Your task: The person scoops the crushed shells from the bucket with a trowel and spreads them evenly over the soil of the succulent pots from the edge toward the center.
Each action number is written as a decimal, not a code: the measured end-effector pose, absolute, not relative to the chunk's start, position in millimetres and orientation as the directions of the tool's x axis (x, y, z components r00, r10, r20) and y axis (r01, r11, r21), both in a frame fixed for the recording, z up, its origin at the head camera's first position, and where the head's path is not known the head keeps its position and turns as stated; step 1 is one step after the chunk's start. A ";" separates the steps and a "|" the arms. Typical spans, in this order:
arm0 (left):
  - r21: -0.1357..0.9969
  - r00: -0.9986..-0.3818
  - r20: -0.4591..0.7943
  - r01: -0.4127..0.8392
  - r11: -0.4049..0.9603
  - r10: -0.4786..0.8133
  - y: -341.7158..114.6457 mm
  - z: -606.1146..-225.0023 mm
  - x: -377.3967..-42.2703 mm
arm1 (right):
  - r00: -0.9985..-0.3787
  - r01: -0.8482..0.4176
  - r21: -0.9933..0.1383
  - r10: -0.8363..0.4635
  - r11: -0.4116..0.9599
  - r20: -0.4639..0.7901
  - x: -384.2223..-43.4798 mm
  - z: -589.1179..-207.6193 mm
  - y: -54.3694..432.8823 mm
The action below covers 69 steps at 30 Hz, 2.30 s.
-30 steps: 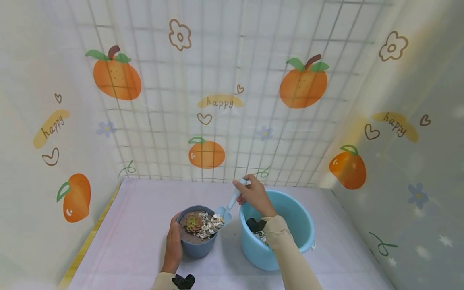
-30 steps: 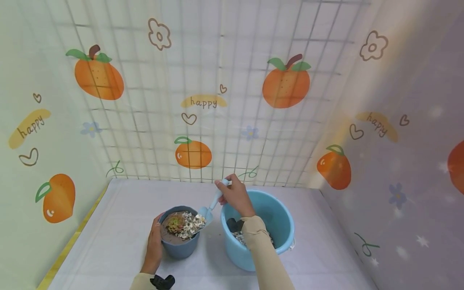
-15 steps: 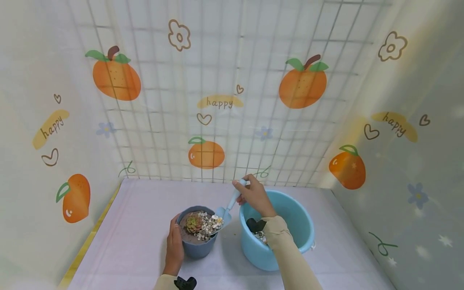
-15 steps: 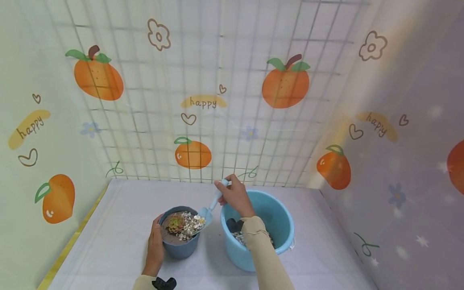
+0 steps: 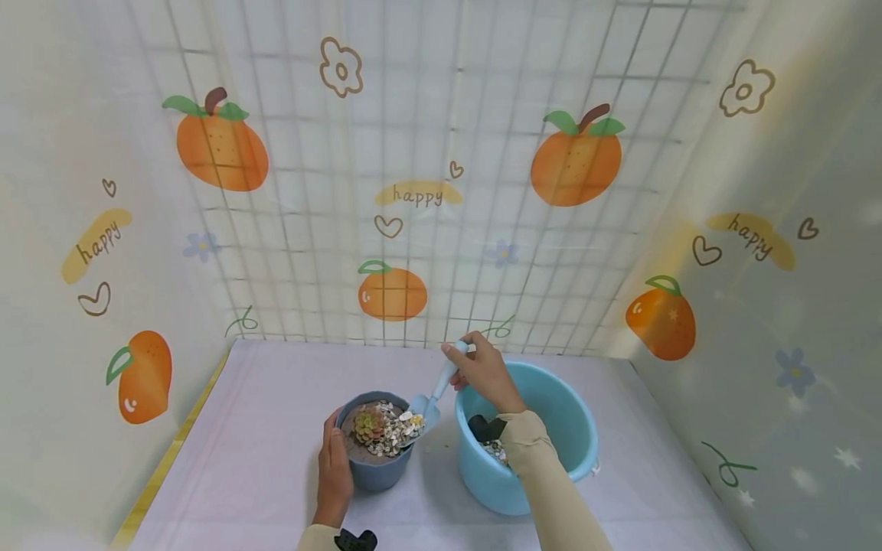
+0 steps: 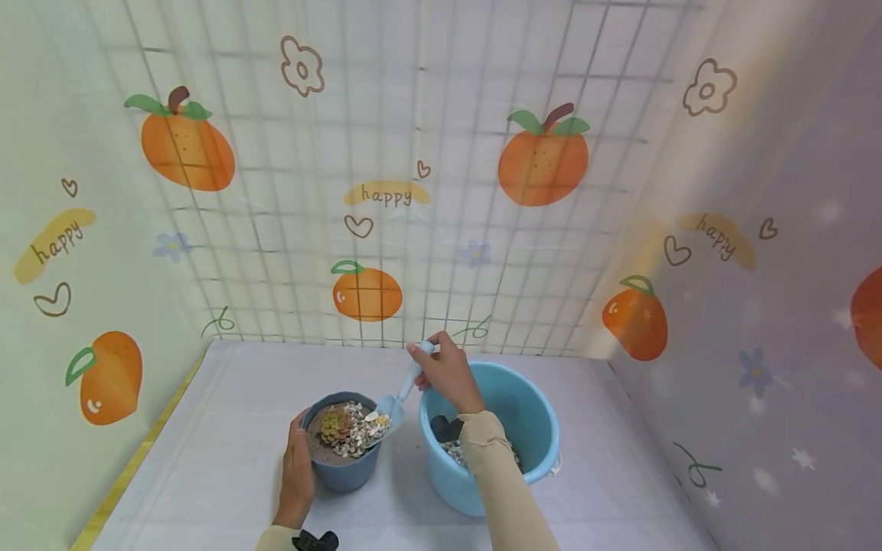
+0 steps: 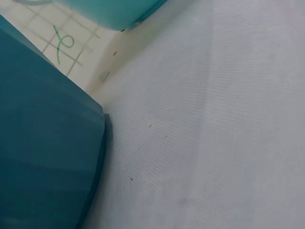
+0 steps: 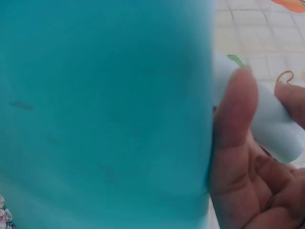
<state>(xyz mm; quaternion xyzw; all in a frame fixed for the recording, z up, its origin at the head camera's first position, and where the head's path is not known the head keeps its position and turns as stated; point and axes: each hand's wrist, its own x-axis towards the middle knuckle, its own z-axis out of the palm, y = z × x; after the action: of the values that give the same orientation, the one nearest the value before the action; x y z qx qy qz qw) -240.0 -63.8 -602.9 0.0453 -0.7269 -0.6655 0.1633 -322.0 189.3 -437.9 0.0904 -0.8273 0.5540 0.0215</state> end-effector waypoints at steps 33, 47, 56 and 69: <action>0.983 -0.918 0.175 0.146 0.108 -0.356 -51.8 -599.9 -233.1 | -0.985 -0.168 -0.896 -0.111 0.410 0.133 -321.8 -436.9 187.8; 0.986 -0.914 0.152 0.116 0.117 -0.377 -48.3 -593.3 -229.1 | -0.985 -0.162 -0.907 -0.118 0.388 0.126 -320.2 -436.1 186.8; 0.984 -0.910 0.162 0.118 0.135 -0.381 -48.7 -594.5 -231.6 | -0.986 -0.156 -0.907 -0.115 0.391 0.120 -319.0 -434.3 185.9; 0.986 -0.931 0.161 0.136 0.100 -0.326 -55.0 -597.4 -234.7 | -0.985 -0.167 -0.904 -0.113 0.393 0.133 -321.5 -438.3 188.1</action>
<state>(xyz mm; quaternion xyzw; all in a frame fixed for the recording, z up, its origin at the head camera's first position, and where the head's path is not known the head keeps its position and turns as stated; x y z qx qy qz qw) -234.7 -55.0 -597.4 0.0659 -0.7211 -0.6677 0.1729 -321.5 188.1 -438.3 0.0841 -0.8343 0.5444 0.0247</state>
